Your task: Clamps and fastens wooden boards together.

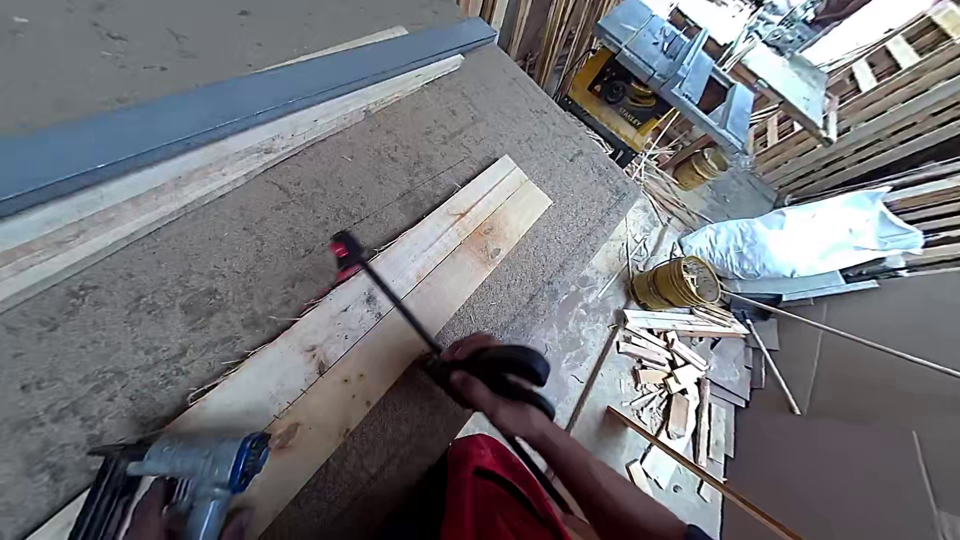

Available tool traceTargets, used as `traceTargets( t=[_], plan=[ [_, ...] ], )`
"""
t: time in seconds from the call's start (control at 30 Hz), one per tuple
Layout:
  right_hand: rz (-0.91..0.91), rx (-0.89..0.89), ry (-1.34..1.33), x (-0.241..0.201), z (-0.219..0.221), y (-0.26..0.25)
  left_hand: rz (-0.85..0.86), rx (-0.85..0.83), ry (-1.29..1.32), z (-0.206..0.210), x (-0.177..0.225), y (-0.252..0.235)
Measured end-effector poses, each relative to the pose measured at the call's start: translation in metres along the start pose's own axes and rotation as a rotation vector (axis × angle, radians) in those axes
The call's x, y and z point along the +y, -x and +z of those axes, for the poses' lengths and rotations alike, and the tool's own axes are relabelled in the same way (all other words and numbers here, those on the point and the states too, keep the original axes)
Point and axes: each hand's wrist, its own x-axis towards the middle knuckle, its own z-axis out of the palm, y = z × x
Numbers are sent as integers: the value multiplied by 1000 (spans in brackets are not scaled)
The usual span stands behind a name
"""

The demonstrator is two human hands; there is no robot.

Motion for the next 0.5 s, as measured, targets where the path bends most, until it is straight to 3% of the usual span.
traceTargets(
  t=[0.2, 0.33, 0.5],
  plan=[
    [-8, 2, 66, -10, -60, -29, 1, 33, 65, 2, -8, -2],
    [-39, -63, 40, -1, -66, -37, -15, 53, 144, -7, -7, 14],
    [-24, -150, 43, 0, -63, -48, 20, 93, 50, -6, -23, 22]
  ],
)
